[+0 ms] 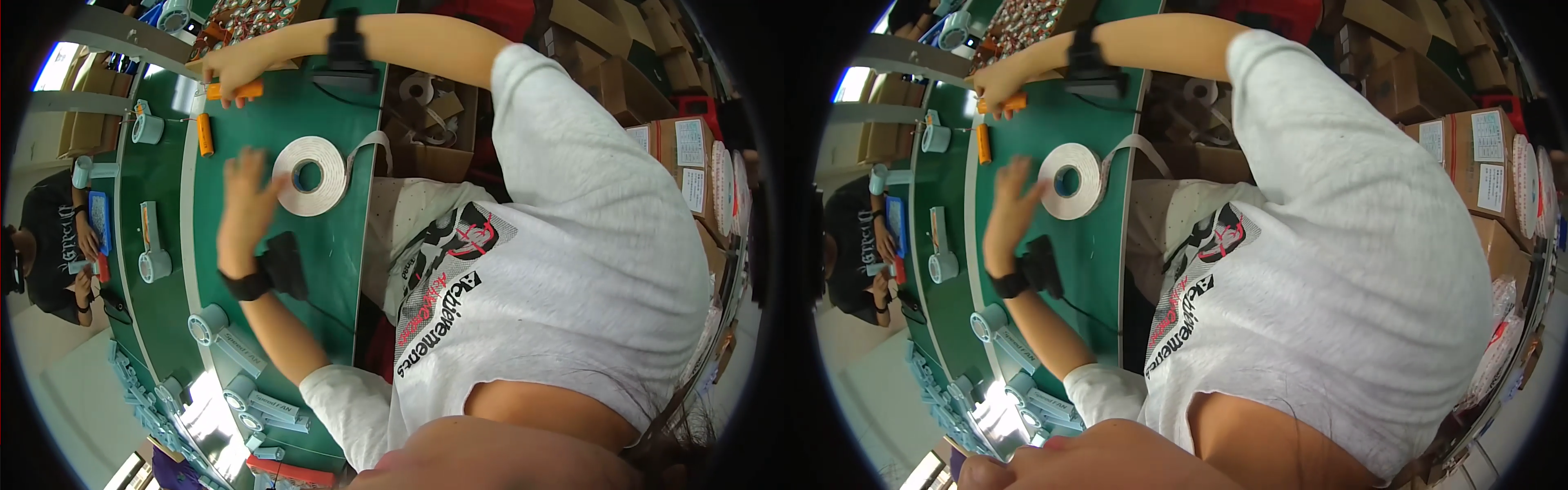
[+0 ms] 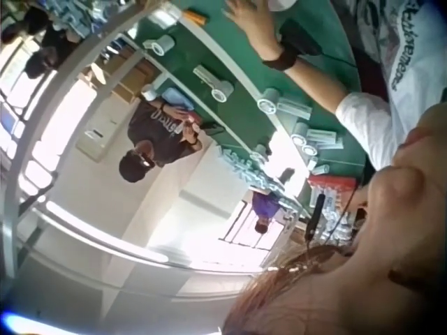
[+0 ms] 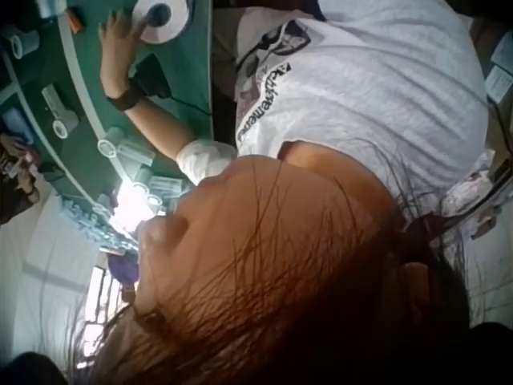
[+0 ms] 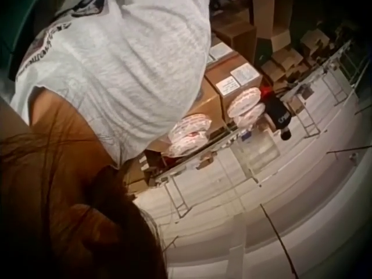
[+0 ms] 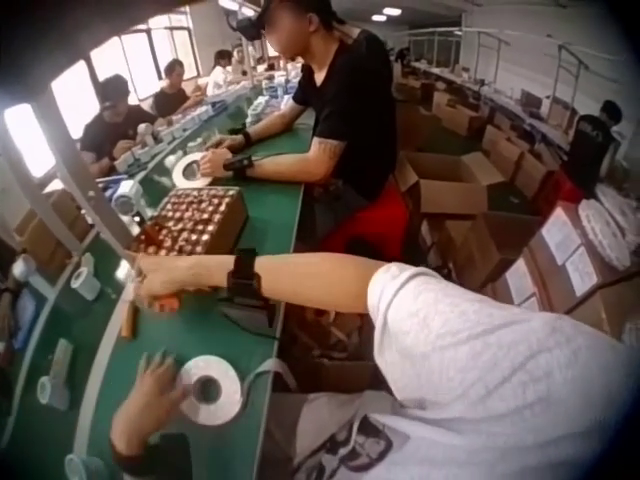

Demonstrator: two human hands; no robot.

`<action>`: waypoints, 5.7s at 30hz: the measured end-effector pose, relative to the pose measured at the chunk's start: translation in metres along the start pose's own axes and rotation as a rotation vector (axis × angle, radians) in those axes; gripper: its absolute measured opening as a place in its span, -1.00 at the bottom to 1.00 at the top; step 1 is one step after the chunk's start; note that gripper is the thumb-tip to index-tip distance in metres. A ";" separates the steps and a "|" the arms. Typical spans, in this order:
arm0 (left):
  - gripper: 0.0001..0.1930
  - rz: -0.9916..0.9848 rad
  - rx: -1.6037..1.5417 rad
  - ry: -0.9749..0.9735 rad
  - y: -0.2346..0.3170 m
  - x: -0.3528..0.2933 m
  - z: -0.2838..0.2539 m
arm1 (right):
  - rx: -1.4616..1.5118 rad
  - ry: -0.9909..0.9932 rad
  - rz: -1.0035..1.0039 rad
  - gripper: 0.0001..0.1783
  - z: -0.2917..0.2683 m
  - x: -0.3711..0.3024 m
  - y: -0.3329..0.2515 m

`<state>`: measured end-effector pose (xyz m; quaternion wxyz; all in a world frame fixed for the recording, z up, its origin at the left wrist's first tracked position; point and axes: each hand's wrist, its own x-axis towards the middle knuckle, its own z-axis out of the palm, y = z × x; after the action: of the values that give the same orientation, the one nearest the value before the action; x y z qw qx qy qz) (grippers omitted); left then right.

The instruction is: The person picks up a battery, applies tape from a roll to it, and presses it into the handle of a handheld fan. This process is repeated for several fans, occasionally moving more batteries from a box onto the table and setting aside the assembled fans.

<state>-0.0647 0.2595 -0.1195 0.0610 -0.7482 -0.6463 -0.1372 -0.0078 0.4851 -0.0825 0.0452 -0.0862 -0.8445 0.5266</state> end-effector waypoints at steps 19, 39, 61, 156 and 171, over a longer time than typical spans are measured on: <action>-0.59 -0.864 -0.535 0.825 0.044 -0.064 -0.064 | 0.814 0.086 -0.007 -0.69 0.074 -0.180 -0.026; -0.54 -0.787 -0.391 0.919 0.076 -0.013 -0.034 | 1.499 0.801 -0.340 -0.70 0.103 -0.079 -0.067; -0.51 -1.233 0.060 -0.009 0.086 -0.104 -0.094 | 0.821 -0.060 -0.022 -0.80 0.096 -0.159 -0.055; -0.51 -0.504 -0.149 0.737 0.077 -0.054 -0.048 | 1.042 0.564 -0.438 -0.66 0.157 -0.091 -0.075; 0.00 -0.501 0.103 0.091 -0.182 -0.120 -0.084 | 0.454 0.375 -0.332 -0.72 0.063 -0.225 -0.005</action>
<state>-0.2698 0.1515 -0.0894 0.0923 -0.5538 -0.8141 -0.1484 0.2016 0.3840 -0.1028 0.3028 -0.0307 -0.6852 0.6617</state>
